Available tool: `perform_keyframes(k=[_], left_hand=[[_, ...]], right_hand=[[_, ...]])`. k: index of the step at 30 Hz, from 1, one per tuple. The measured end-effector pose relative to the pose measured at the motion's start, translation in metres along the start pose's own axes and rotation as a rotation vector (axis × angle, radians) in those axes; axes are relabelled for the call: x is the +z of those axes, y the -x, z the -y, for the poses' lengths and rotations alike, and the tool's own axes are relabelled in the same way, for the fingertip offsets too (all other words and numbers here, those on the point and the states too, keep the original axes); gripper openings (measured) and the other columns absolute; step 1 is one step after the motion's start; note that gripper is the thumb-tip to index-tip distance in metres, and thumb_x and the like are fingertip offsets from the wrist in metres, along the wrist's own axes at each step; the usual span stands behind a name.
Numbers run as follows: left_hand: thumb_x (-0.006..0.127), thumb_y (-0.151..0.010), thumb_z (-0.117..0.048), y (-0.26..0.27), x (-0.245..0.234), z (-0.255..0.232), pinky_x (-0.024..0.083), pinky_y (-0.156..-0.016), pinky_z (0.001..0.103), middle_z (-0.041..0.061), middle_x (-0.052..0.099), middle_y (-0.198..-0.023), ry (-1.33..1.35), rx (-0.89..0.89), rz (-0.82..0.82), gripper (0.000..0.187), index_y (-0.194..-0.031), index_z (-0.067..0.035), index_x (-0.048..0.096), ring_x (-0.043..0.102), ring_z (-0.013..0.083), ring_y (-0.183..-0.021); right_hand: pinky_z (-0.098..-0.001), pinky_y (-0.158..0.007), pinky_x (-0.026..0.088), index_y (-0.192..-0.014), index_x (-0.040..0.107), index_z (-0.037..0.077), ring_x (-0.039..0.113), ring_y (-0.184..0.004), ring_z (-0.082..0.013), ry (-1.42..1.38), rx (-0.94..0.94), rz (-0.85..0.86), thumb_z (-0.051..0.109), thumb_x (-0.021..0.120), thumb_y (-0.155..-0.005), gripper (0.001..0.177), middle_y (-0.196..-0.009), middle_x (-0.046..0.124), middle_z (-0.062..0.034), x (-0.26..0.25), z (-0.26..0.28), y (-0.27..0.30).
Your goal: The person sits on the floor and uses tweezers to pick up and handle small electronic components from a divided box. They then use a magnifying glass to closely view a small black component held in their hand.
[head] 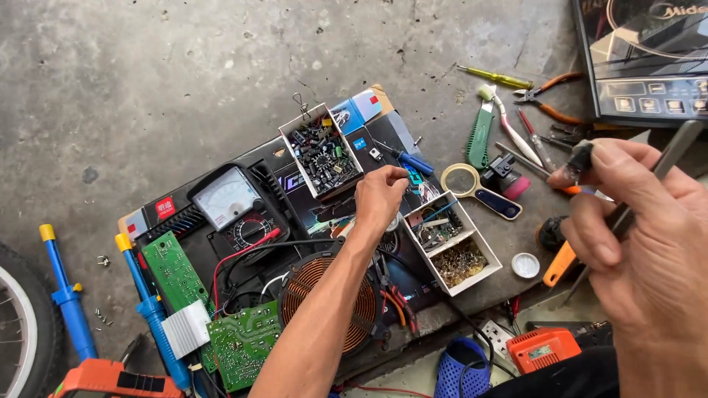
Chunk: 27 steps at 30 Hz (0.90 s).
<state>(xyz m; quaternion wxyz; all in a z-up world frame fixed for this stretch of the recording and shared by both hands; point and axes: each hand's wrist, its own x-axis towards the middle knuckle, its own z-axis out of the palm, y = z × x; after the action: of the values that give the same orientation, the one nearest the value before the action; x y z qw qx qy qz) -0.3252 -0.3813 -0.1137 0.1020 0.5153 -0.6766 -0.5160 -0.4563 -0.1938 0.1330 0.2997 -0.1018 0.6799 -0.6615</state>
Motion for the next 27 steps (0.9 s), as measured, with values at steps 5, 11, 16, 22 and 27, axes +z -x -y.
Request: perform_keyframes(k=[5, 11, 16, 22, 27], left_hand=[[0.072, -0.096, -0.027, -0.009, 0.012, 0.010, 0.062, -0.095, 0.038, -0.003, 0.089, -0.108, 0.015, 0.005, -0.005, 0.025, -0.113, -0.022, 0.088, 0.081, 0.0159, -0.105], [0.076, -0.097, -0.022, -0.005, 0.008, -0.006, 0.063, -0.085, 0.026, -0.003, 0.086, -0.097, 0.167, -0.100, 0.031, 0.021, -0.113, -0.018, 0.089, 0.078, 0.0079, -0.089], [0.076, -0.103, -0.010, 0.033, -0.026, -0.059, 0.063, -0.082, 0.023, 0.004, 0.082, -0.107, 0.368, -0.175, 0.114, 0.023, -0.124, -0.009, 0.084, 0.073, 0.0119, -0.090], [0.072, -0.101, -0.021, 0.099, -0.069, -0.125, 0.068, -0.085, 0.026, 0.008, 0.085, -0.104, 0.491, -0.010, 0.098, 0.030, -0.124, -0.009, 0.086, 0.080, 0.0150, -0.089], [0.079, -0.101, -0.019, 0.124, -0.064, -0.122, 0.072, -0.087, 0.032, 0.017, 0.081, -0.106, 0.702, 0.119, 0.172, 0.038, -0.133, 0.001, 0.080, 0.082, 0.0210, -0.095]], right_hand=[[-0.0212, -0.041, 0.021, -0.109, 0.061, 0.006, 0.031, -0.037, -0.0063, -0.016, -0.012, 0.050, 0.020, 0.062, -0.114, 0.016, -0.098, 0.071, -0.0229, 0.001, -0.004, -0.004], [-0.0254, -0.042, 0.022, -0.106, 0.058, 0.008, 0.029, -0.038, -0.0088, -0.003, 0.072, 0.019, 0.016, 0.060, -0.115, 0.012, -0.099, 0.078, -0.0262, 0.012, 0.008, -0.001], [-0.0209, -0.040, 0.026, -0.104, 0.060, 0.005, 0.035, -0.039, -0.0048, -0.080, 0.114, 0.074, 0.011, 0.062, -0.105, 0.006, -0.103, 0.081, -0.0317, 0.016, 0.005, -0.005], [-0.0234, -0.031, 0.022, -0.117, 0.067, 0.006, 0.043, -0.040, -0.0116, 0.044, 0.233, 0.124, 0.009, 0.068, -0.101, 0.016, -0.086, 0.075, -0.0156, 0.015, -0.046, -0.028], [-0.0326, -0.042, 0.061, -0.115, 0.075, -0.004, 0.077, -0.066, -0.0256, -0.004, 0.207, 0.195, 0.000, 0.072, -0.094, 0.021, -0.089, 0.075, -0.0183, 0.014, -0.084, -0.030]])
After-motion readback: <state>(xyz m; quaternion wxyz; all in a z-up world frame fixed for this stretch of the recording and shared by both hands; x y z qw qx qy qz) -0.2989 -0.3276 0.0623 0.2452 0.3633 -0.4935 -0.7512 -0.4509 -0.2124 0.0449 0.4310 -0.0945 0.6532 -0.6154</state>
